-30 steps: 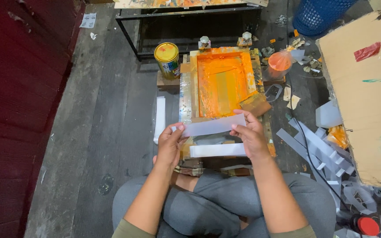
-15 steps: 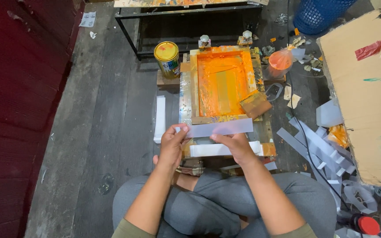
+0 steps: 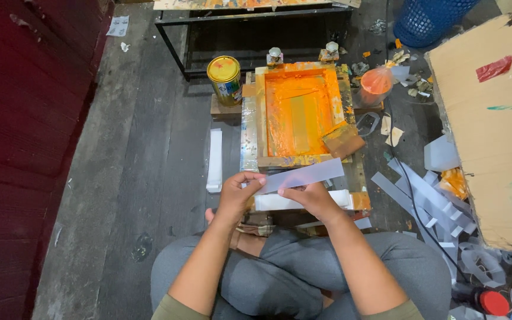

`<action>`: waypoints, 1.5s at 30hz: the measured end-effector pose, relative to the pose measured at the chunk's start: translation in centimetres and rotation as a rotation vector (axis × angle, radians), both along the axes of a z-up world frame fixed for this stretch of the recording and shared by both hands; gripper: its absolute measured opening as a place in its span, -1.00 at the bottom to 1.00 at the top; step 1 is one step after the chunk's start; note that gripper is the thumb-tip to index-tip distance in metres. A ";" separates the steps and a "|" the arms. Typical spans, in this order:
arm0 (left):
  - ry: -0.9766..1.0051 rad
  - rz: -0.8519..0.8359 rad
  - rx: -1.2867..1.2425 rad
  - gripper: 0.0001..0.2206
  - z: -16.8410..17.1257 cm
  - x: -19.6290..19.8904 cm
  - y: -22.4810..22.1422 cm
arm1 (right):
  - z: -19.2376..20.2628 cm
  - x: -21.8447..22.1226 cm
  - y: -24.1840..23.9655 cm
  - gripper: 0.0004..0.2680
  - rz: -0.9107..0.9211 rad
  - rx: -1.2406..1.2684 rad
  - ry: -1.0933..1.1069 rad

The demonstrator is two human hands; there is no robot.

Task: A person performs manual screen printing by spreading orange ink on a screen and inspecting material strips.

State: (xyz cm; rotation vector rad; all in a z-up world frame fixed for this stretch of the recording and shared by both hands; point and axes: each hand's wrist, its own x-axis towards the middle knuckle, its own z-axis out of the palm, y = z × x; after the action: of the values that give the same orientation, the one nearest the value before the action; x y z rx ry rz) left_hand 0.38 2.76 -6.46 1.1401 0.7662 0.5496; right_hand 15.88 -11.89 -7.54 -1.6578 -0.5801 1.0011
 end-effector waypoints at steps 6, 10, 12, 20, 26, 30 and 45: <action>0.039 -0.039 0.065 -0.85 1.0 0.0 -0.5 | 1.2 0.1 0.3 -0.78 -0.009 0.094 0.020; 0.047 -0.053 0.091 -0.84 1.0 0.1 -0.7 | 1.5 0.2 0.1 -0.84 -0.029 0.141 0.014; 0.039 -0.066 0.095 -0.86 0.9 0.1 -0.7 | 3.5 -0.2 0.2 -0.88 -0.033 0.195 -0.003; 0.052 -0.120 0.088 -0.82 1.3 0.0 -1.2 | 0.5 1.0 0.1 -0.94 -0.131 0.298 -0.127; 0.065 -0.212 0.099 -0.83 0.1 0.2 -1.9 | 1.9 0.4 -0.1 -0.96 -0.197 0.389 -0.132; 0.085 -0.287 0.124 -0.86 0.5 0.3 -3.0 | 1.9 0.2 -0.2 -0.97 -0.199 0.461 -0.098; 0.083 -0.281 0.132 -0.81 -3.0 0.9 -2.4 | 1.8 0.1 0.0 -0.94 -0.185 0.474 -0.093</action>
State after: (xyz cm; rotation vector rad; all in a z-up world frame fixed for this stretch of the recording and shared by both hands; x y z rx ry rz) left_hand 1.29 0.34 -9.41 1.3741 0.6333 0.3214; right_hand 15.98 -11.86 -5.76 -1.3098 -0.6543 0.5971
